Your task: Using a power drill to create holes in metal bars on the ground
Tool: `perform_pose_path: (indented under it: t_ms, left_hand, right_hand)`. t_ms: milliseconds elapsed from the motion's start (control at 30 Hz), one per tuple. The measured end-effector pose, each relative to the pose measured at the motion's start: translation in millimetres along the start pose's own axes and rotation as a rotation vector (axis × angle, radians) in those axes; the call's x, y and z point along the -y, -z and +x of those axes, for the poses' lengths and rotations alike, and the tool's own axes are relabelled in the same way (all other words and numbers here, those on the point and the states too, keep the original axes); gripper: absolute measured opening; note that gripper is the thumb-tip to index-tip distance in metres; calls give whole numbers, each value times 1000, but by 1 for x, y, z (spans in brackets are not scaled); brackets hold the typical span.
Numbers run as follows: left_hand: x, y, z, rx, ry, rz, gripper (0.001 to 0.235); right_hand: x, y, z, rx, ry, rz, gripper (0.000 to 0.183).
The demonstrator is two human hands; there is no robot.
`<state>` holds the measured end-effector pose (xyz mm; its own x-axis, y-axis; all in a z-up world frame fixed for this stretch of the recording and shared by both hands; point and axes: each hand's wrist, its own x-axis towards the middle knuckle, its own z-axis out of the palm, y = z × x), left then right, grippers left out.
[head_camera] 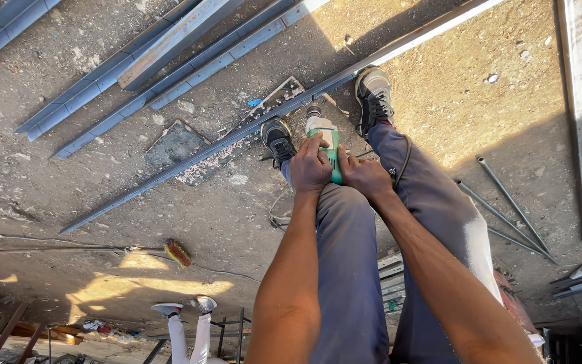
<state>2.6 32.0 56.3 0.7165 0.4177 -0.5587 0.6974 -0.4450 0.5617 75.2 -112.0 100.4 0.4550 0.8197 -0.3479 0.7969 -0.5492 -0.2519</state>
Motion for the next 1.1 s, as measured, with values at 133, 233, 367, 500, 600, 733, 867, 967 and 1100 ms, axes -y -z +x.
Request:
perform_pose_path:
  t_ms: [133, 233, 367, 500, 600, 733, 867, 967, 1100]
  left_hand:
    - [-5, 7, 3, 7, -1, -29, 23]
    - [-7, 9, 4, 7, 4, -39, 23]
    - [-5, 8, 4, -3, -5, -50, 25]
    - [0, 8, 3, -11, 5, -54, 26]
    - [0, 10, 2, -36, 31, -64, 23]
    - [-11, 23, 7, -4, 154, -120, 32]
    - [9, 18, 15, 366, 827, -307, 110]
    - [-33, 43, 41, 507, 886, -665, 104]
    - [8, 5, 35, 479, 1033, -945, 75]
  right_hand:
    - [-2, 7, 4, 2, 0, 4, 39]
    - [-2, 3, 2, 23, 0, 0, 40]
    - [-2, 13, 7, 43, 18, -31, 33]
    - [0, 14, 8, 47, 16, 36, 31]
    - [1, 16, 11, 17, 38, 31, 37]
    - [4, 11, 8, -20, 38, -88, 42]
    - [10, 21, 7, -57, 47, -145, 37]
    - [8, 20, 8, -53, 25, -59, 45]
    - [4, 53, 20, -52, 50, -135, 19]
